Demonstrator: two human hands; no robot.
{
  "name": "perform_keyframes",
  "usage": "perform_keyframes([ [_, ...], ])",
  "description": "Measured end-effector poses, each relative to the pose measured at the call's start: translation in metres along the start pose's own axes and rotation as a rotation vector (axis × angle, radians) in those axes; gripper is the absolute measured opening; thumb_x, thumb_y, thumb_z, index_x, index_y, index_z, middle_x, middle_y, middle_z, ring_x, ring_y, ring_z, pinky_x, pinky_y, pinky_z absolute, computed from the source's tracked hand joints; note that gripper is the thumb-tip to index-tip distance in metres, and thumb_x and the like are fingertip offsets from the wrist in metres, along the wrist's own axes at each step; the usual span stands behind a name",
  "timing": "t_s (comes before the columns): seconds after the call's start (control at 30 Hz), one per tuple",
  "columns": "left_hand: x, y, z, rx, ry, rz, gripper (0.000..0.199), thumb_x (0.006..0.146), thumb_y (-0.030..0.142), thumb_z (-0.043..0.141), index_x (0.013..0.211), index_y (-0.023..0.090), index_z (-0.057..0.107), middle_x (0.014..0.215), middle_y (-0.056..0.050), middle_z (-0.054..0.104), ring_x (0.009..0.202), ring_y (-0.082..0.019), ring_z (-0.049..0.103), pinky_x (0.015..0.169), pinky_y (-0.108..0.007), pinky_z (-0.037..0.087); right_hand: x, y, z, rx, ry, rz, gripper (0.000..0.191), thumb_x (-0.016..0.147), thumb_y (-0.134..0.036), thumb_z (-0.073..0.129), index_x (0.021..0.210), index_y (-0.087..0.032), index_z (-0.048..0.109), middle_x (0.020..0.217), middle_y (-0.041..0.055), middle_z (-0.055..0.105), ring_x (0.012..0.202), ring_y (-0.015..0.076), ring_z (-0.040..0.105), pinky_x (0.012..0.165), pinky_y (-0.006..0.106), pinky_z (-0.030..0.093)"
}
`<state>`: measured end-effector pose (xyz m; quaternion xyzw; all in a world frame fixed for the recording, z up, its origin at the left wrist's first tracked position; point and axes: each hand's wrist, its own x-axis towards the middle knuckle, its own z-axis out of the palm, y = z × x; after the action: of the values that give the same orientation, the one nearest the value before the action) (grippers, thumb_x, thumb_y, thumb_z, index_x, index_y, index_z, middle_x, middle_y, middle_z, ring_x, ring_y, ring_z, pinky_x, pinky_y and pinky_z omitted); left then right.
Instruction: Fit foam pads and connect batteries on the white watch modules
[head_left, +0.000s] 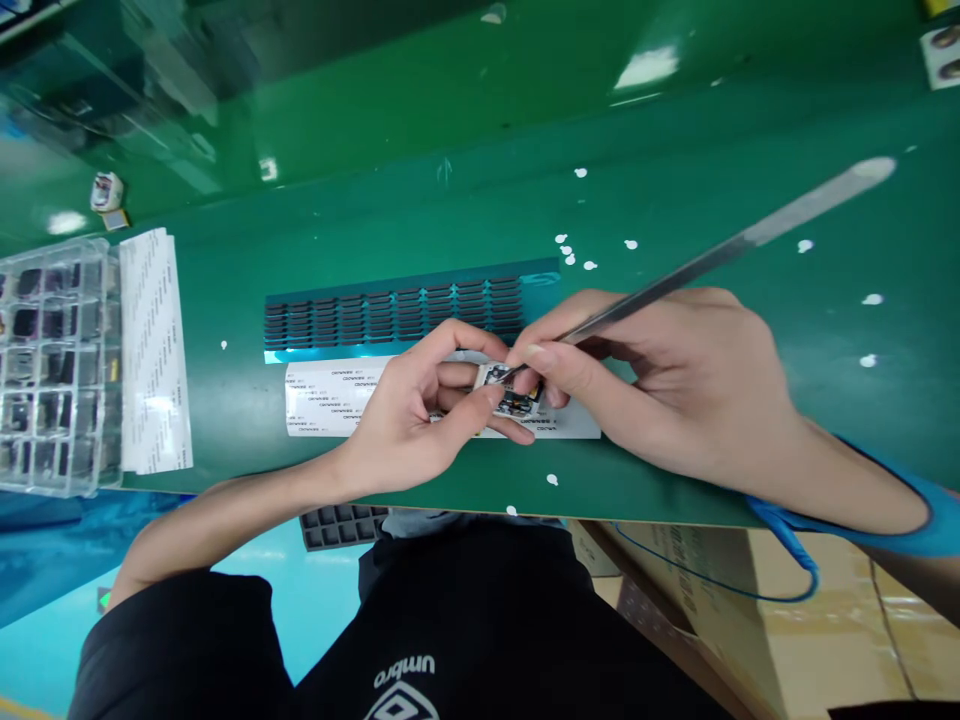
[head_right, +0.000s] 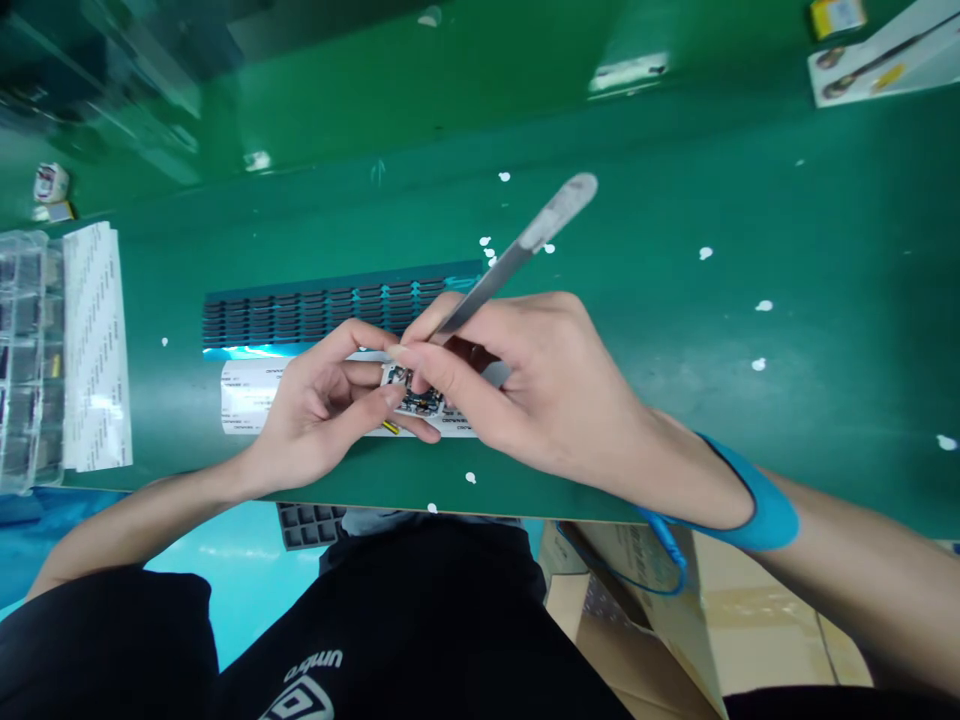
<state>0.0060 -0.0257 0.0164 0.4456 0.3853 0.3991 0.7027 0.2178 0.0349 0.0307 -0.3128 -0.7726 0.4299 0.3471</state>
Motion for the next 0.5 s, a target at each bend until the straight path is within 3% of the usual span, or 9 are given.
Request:
perform_keyframes([
  [0.13, 0.001, 0.003, 0.001, 0.029, 0.041, -0.014, 0.021, 0.103, 0.019, 0.076, 0.110, 0.021, 0.056, 0.100, -0.002, 0.083, 0.080, -0.022, 0.088, 0.071, -0.027, 0.074, -0.002, 0.005, 0.003, -0.116, -0.010, -0.226, 0.015, 0.113, -0.024, 0.066, 0.103, -0.027, 0.078, 0.099, -0.0007, 0.084, 0.075, 0.0164, 0.075, 0.063, 0.032, 0.054],
  [0.2, 0.001, 0.005, 0.000, 0.069, 0.067, -0.018, 0.024, 0.102, 0.022, 0.080, 0.108, 0.022, 0.056, 0.098, -0.001, 0.082, 0.078, -0.022, 0.088, 0.064, -0.024, 0.071, -0.003, 0.004, 0.002, -0.092, 0.020, -0.267, 0.016, 0.113, -0.021, 0.066, 0.104, -0.028, 0.078, 0.101, -0.0009, 0.084, 0.080, 0.0158, 0.077, 0.067, 0.032, 0.056],
  [0.3, -0.001, 0.008, -0.001, 0.152, 0.061, 0.018, 0.020, 0.107, 0.032, 0.076, 0.109, 0.021, 0.060, 0.084, 0.001, 0.078, 0.077, -0.022, 0.088, 0.061, -0.023, 0.067, 0.001, 0.003, -0.006, -0.061, 0.185, -0.168, 0.022, 0.115, -0.024, 0.061, 0.100, -0.029, 0.078, 0.096, 0.0002, 0.082, 0.071, 0.0144, 0.074, 0.065, 0.034, 0.055],
  [0.37, -0.002, 0.009, -0.002, 0.222, 0.046, 0.069, 0.019, 0.110, 0.036, 0.072, 0.116, 0.020, 0.064, 0.080, 0.001, 0.078, 0.076, -0.021, 0.087, 0.067, -0.024, 0.069, 0.007, 0.008, -0.015, -0.080, 0.294, -0.082, 0.024, 0.116, -0.030, 0.062, 0.097, -0.030, 0.078, 0.098, 0.0020, 0.081, 0.070, 0.0147, 0.072, 0.064, 0.035, 0.054],
  [0.43, -0.003, 0.009, -0.002, 0.304, 0.044, 0.139, 0.020, 0.110, 0.035, 0.072, 0.120, 0.018, 0.070, 0.090, -0.003, 0.084, 0.079, -0.020, 0.087, 0.074, -0.026, 0.069, 0.014, 0.019, -0.023, -0.144, 0.297, -0.053, 0.026, 0.115, -0.036, 0.064, 0.094, -0.029, 0.078, 0.105, 0.0038, 0.082, 0.079, 0.0164, 0.074, 0.064, 0.035, 0.054],
  [0.5, -0.002, 0.009, -0.003, 0.415, 0.048, 0.229, 0.018, 0.110, 0.033, 0.072, 0.118, 0.018, 0.076, 0.104, -0.007, 0.087, 0.083, -0.019, 0.086, 0.074, -0.026, 0.067, 0.021, 0.034, -0.029, -0.229, 0.198, -0.083, 0.031, 0.115, -0.042, 0.065, 0.091, -0.028, 0.077, 0.109, 0.0045, 0.084, 0.087, 0.0178, 0.076, 0.064, 0.034, 0.052],
])
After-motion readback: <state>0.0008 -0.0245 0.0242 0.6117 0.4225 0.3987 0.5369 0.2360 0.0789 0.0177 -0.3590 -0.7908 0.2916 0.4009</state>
